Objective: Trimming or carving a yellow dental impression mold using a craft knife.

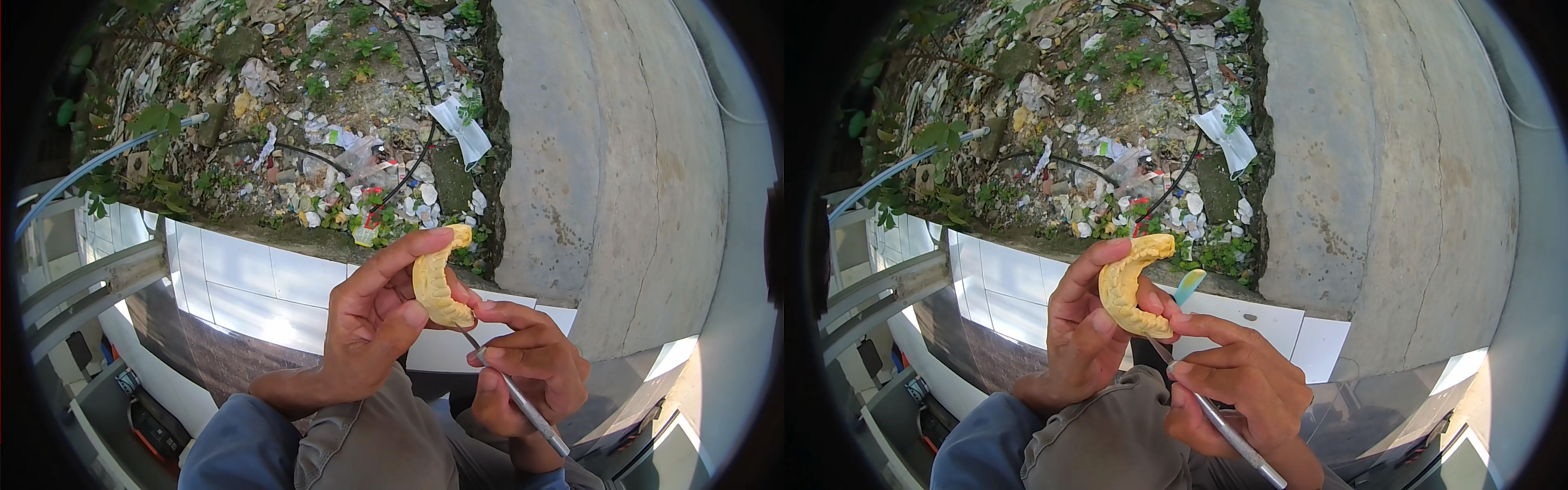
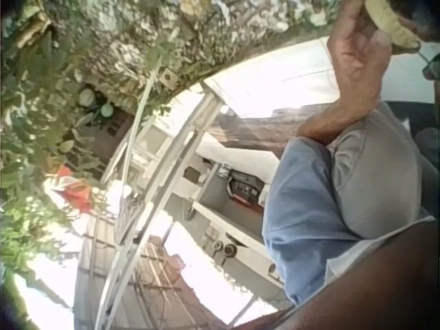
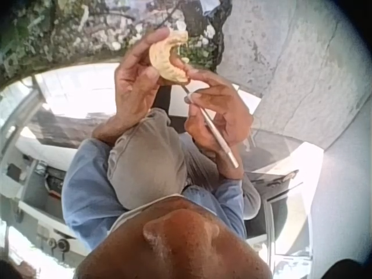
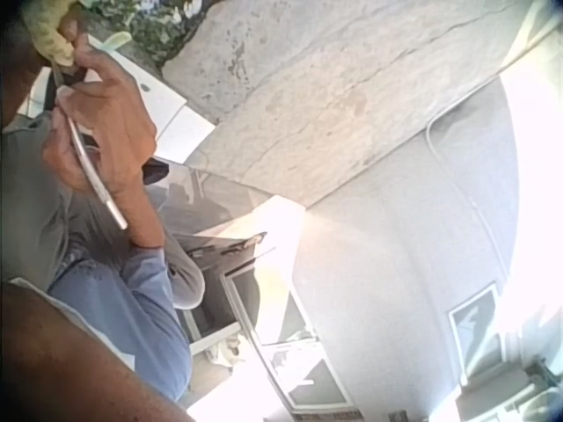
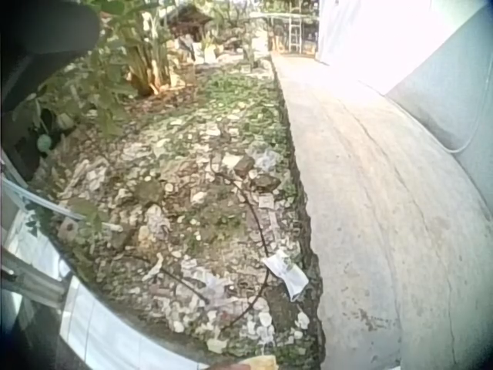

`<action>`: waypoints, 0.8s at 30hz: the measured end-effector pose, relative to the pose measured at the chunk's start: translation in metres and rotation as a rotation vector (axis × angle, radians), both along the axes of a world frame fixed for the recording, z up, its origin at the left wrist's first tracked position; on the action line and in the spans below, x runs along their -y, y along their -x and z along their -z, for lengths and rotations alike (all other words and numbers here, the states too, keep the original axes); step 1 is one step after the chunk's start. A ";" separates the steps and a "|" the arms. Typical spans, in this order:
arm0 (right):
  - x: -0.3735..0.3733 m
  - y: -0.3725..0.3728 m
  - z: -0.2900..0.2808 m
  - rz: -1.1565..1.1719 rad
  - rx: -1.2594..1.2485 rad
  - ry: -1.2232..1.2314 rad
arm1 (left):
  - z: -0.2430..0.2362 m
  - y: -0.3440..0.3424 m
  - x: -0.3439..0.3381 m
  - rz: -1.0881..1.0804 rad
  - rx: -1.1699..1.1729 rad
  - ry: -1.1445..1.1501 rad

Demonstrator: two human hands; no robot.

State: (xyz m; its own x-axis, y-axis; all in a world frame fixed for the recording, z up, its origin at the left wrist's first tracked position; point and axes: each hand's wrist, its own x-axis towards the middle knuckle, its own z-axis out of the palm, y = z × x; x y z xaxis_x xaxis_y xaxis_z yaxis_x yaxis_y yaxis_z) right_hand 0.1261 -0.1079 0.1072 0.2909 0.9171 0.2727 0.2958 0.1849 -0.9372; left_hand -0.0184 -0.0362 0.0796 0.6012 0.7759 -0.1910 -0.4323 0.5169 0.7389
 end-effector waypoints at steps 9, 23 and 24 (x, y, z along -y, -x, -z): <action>0.007 0.003 0.005 0.040 -0.060 -0.026 | -0.002 0.001 0.000 0.002 -0.033 0.064; 0.024 -0.010 0.027 0.240 -0.748 0.127 | 0.006 0.002 -0.008 0.224 0.221 0.492; 0.026 -0.011 0.030 0.288 -0.812 0.088 | 0.008 0.002 -0.008 0.214 0.238 0.499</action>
State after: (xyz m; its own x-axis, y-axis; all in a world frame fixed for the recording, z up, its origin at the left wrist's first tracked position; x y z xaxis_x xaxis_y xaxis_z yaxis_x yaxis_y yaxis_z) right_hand 0.1374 -0.1338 0.0773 0.5893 0.7856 -0.1886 -0.4469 0.1224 -0.8862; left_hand -0.0208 -0.0279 0.0717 0.8057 0.4833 -0.3424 -0.4039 0.8712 0.2791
